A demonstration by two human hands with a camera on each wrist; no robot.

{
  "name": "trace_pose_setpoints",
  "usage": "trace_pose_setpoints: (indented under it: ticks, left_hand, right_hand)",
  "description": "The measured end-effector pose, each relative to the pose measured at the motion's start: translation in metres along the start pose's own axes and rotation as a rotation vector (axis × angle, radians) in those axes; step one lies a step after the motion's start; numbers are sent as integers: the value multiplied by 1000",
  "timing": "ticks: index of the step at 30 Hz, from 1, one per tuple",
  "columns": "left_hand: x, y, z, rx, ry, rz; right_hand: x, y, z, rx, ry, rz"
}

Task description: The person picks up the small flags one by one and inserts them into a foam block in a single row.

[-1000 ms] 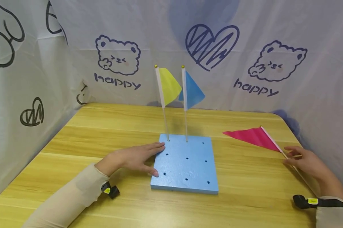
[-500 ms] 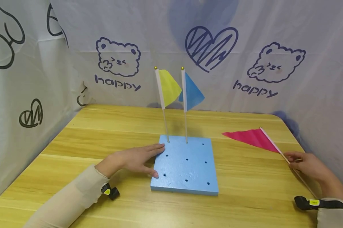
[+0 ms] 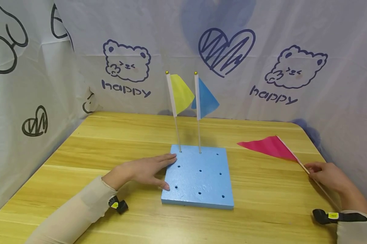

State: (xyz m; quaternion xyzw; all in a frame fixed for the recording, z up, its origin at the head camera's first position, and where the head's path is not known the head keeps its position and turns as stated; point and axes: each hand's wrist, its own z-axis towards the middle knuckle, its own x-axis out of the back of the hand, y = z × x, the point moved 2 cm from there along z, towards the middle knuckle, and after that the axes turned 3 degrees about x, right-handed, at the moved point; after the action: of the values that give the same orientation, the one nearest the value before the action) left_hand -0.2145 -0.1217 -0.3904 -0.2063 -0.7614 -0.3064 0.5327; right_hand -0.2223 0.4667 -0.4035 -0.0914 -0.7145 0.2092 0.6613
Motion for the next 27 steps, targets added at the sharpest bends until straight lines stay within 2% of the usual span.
trace_pose_setpoints:
  ticks: [9, 16, 22, 27]
  left_hand:
    - [-1, -1, 0, 1, 4, -4]
    - [0, -1, 0, -3, 7, -7]
    - [-1, 0, 0, 0, 4, -11]
    - [-1, -1, 0, 4, 0, -9]
  right_hand:
    - [-2, 4, 3, -83, -68, 132]
    - [-3, 0, 0, -18, -49, 190]
    - [2, -4, -1, 57, 27, 246]
    - [7, -11, 2, 3, 19, 286]
